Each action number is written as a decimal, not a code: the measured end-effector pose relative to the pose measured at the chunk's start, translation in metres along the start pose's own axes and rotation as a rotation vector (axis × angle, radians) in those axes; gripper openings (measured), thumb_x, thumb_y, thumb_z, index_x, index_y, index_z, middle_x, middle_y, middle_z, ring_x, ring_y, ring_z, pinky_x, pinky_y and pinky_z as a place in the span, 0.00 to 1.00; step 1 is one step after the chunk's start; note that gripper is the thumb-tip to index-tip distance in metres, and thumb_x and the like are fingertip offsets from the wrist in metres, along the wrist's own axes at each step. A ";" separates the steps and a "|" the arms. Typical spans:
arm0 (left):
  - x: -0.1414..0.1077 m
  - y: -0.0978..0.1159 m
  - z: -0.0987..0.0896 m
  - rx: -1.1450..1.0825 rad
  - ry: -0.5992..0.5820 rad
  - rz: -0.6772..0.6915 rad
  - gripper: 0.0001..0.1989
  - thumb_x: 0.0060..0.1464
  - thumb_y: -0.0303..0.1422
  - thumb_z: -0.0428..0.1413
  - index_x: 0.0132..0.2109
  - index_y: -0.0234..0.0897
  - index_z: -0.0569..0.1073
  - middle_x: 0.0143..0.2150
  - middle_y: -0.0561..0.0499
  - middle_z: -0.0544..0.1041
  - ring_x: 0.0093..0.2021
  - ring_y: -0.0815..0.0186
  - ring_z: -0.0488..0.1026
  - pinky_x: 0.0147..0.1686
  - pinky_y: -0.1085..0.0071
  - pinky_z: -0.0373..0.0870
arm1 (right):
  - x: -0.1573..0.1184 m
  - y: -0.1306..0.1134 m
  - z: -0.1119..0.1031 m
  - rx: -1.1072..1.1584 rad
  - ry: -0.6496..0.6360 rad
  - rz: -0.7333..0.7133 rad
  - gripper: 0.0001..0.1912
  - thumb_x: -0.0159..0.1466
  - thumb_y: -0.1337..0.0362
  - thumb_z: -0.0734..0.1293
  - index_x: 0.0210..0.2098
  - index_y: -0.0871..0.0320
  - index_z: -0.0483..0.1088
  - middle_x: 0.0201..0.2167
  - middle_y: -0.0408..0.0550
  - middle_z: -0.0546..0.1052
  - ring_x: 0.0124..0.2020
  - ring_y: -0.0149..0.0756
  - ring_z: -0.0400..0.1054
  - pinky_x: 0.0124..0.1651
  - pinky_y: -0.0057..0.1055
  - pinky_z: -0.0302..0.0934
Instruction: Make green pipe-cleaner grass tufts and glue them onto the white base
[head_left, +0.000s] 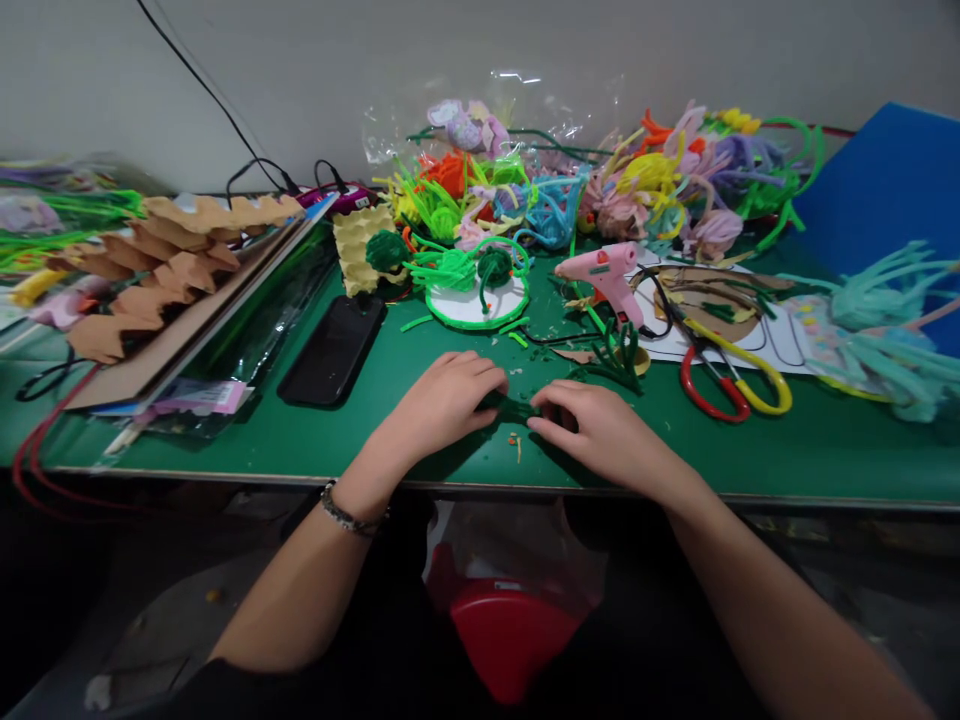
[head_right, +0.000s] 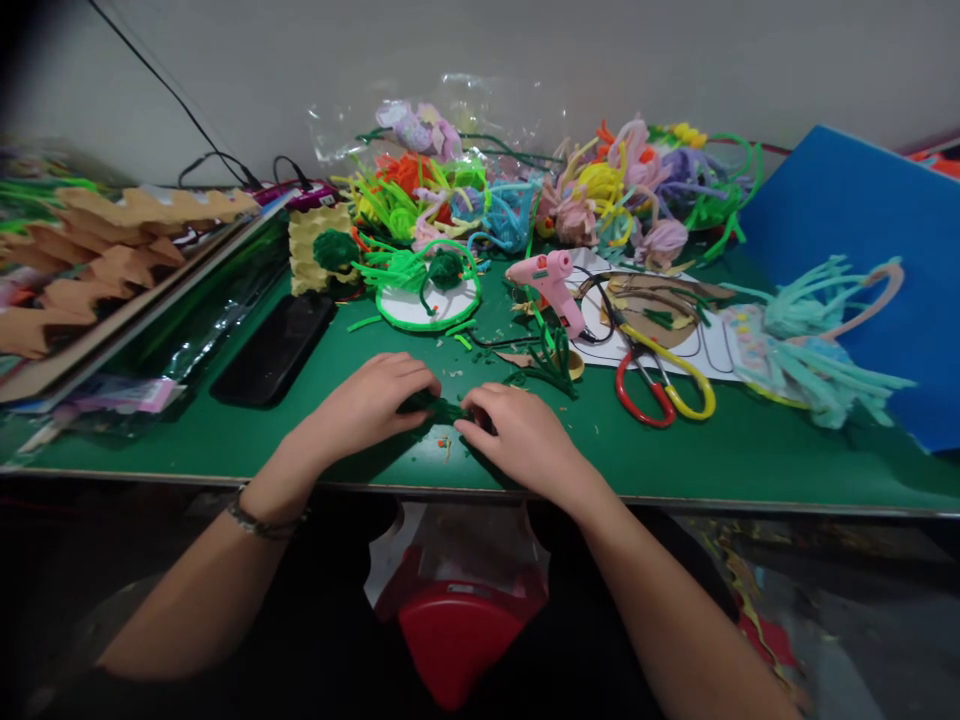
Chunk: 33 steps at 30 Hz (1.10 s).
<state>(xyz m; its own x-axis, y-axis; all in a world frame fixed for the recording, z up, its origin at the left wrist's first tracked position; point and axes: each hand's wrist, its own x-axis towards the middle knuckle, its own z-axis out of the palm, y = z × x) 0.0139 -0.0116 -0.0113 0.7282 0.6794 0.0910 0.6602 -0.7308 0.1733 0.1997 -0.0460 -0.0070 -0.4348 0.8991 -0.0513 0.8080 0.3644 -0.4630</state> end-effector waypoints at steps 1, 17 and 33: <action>0.000 0.000 0.000 0.003 0.006 0.001 0.07 0.51 0.29 0.52 0.40 0.35 0.69 0.36 0.49 0.73 0.40 0.63 0.67 0.40 0.67 0.61 | 0.000 0.000 0.000 0.019 0.001 -0.009 0.08 0.60 0.62 0.60 0.32 0.60 0.68 0.28 0.45 0.70 0.29 0.30 0.61 0.32 0.27 0.53; 0.000 -0.003 -0.002 -0.051 0.034 -0.025 0.06 0.50 0.32 0.55 0.35 0.34 0.70 0.31 0.51 0.74 0.32 0.66 0.70 0.30 0.72 0.62 | 0.005 0.001 0.005 -0.035 0.143 -0.013 0.10 0.60 0.62 0.61 0.38 0.60 0.65 0.34 0.48 0.70 0.31 0.31 0.63 0.32 0.27 0.55; -0.004 -0.006 -0.008 -0.410 0.269 -0.117 0.04 0.48 0.32 0.56 0.30 0.35 0.73 0.28 0.53 0.75 0.30 0.70 0.70 0.29 0.76 0.61 | 0.007 -0.008 -0.003 -0.127 0.015 -0.057 0.11 0.62 0.63 0.58 0.29 0.60 0.69 0.28 0.47 0.72 0.31 0.32 0.64 0.31 0.27 0.49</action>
<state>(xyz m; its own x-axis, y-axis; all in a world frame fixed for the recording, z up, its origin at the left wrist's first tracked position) 0.0054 -0.0098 -0.0051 0.5451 0.7873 0.2880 0.5685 -0.5997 0.5632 0.1916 -0.0419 -0.0010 -0.4762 0.8792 -0.0140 0.8262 0.4419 -0.3494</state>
